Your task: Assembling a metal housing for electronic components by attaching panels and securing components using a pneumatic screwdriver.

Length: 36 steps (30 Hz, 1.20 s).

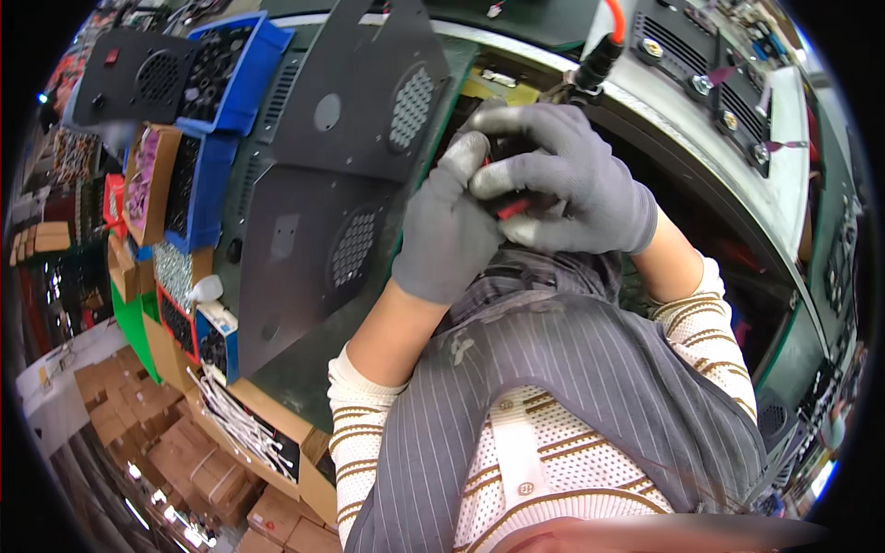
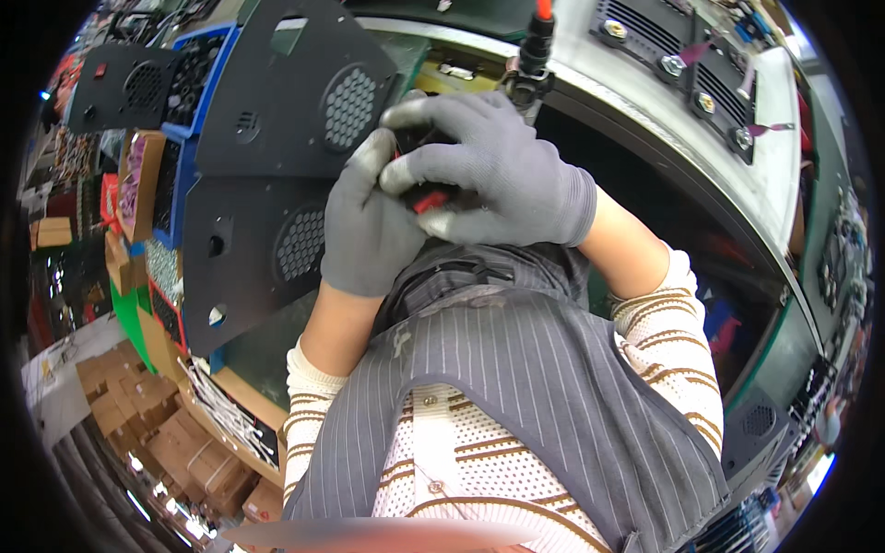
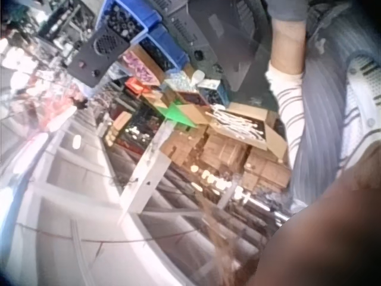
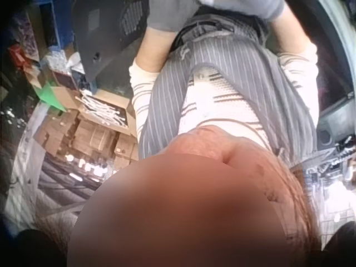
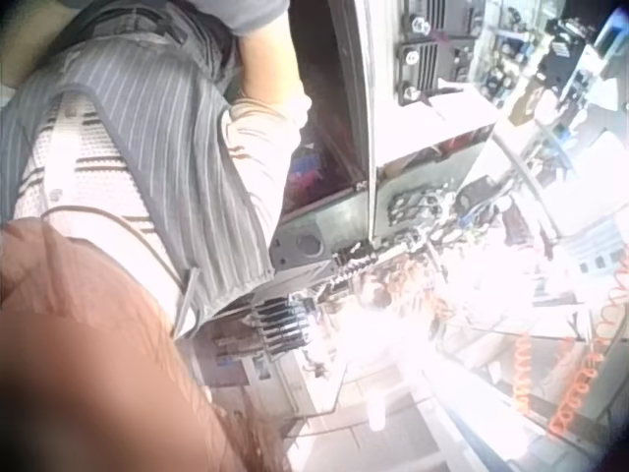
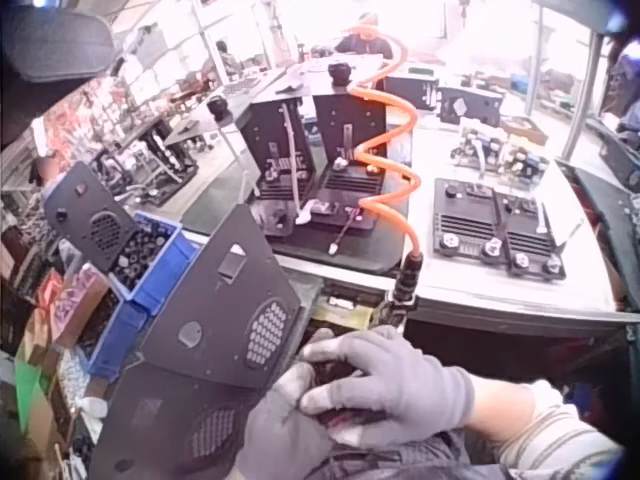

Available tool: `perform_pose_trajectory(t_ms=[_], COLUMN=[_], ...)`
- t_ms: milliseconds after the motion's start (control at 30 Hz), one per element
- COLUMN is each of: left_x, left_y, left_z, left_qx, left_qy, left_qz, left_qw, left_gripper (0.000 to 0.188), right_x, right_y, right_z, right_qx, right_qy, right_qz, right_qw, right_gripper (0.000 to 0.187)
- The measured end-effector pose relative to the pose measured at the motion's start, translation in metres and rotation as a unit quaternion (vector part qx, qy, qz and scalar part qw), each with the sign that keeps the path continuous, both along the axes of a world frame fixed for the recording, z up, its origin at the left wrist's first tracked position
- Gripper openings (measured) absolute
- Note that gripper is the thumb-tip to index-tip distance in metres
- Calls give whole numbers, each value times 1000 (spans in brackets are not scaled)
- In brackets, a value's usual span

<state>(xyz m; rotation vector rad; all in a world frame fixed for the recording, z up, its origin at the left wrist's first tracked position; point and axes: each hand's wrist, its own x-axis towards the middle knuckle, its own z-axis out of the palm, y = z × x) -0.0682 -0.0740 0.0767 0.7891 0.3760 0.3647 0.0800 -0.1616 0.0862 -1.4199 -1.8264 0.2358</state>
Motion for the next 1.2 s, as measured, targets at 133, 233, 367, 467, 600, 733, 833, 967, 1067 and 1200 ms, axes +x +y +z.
perform_pose_trajectory(t_ms=[133,233,367,467,600,733,833,967,1067,1200], left_x=[-11,-22,-31,-39,-52,-70,-81,-53,-26,4], left_y=[11,14,17,20,22,20,23,72,100,106], left_z=[-4,-9,-12,-10,10,76,146,166,159,143], left_qx=[-119,-145,-166,-190,-102,346,650,766,799,869], left_qy=[-58,-60,-75,-74,-3,85,186,276,304,306], left_qz=[93,143,137,133,0,-222,-143,68,32,-33], left_qw=[987,977,974,970,995,908,723,576,518,388], left_gripper=[38,35,36,32,37,32,23,19,24,42], right_x=[-18,-24,-23,-15,4,25,25,20,17,16], right_y=[12,19,23,24,43,70,87,95,95,101], right_z=[-7,-15,-14,-3,7,7,8,17,21,21], right_qx=[60,72,100,104,118,56,50,79,56,87], right_qy=[-41,-73,-97,47,298,298,312,333,363,324], right_qz=[-63,-63,-27,5,-47,-42,-19,-22,4,-8], right_qw=[995,993,990,993,946,952,948,939,930,942], right_gripper=[40,40,38,35,33,40,38,32,30,29])
